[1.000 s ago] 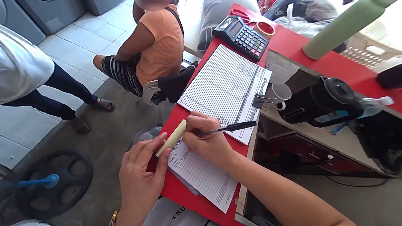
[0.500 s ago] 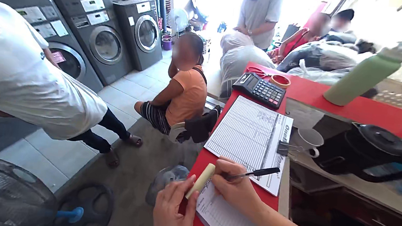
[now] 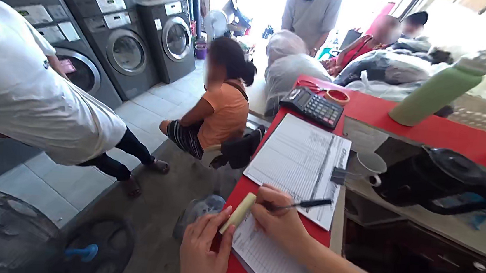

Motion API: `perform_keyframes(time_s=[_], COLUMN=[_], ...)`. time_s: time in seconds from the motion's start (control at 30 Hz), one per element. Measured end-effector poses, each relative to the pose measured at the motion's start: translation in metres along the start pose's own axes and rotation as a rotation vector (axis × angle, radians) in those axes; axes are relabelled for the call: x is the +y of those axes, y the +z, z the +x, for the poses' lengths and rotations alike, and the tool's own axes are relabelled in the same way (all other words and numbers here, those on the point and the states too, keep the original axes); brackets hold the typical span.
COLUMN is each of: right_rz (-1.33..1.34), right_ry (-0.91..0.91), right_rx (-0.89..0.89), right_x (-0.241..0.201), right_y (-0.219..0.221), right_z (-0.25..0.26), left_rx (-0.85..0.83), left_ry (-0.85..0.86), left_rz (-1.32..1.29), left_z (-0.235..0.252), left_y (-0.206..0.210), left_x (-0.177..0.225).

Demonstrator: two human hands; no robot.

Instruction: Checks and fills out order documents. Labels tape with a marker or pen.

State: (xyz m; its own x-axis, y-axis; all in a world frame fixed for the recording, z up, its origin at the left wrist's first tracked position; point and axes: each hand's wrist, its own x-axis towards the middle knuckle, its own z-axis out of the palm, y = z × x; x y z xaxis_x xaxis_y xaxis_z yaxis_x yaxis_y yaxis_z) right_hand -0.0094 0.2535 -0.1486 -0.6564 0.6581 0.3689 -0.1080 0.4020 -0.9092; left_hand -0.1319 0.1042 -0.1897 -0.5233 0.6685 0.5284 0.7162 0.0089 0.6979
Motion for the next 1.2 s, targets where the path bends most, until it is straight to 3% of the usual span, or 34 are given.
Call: perform_keyframes(time_s=[0.07, 0.2, 0.4, 0.77, 0.93, 1.1, 1.2], right_rz=[0.101, 0.350, 0.397, 0.301, 0.296, 0.389, 0.154], right_ry=[0.128, 0.331, 0.238, 0.294, 0.249, 0.339, 0.199], right_rx=[-0.022, 0.112, 0.148, -0.004, 0.053, 0.108, 0.110], right_x=[-0.008, -0.017, -0.045, -0.030, -0.018, -0.020, -0.030], right_y=[-0.007, -0.029, -0.054, -0.017, -0.016, -0.021, -0.030], right_z=[0.002, 0.008, 0.005, -0.012, -0.018, -0.015, -0.012], left_rx=[-0.009, -0.045, -0.044, -0.037, -0.033, -0.028, -0.028], left_ry=[0.007, -0.011, -0.009, -0.015, -0.015, -0.006, -0.001], left_rz=[-0.020, -0.050, -0.032, -0.026, -0.020, -0.020, -0.027], left_z=[-0.001, 0.000, 0.000, 0.001, 0.000, 0.000, 0.001], left_y=[0.000, -0.002, -0.002, -0.003, -0.003, -0.002, -0.002], left_x=[0.000, 0.001, 0.003, 0.004, 0.004, 0.003, 0.003])
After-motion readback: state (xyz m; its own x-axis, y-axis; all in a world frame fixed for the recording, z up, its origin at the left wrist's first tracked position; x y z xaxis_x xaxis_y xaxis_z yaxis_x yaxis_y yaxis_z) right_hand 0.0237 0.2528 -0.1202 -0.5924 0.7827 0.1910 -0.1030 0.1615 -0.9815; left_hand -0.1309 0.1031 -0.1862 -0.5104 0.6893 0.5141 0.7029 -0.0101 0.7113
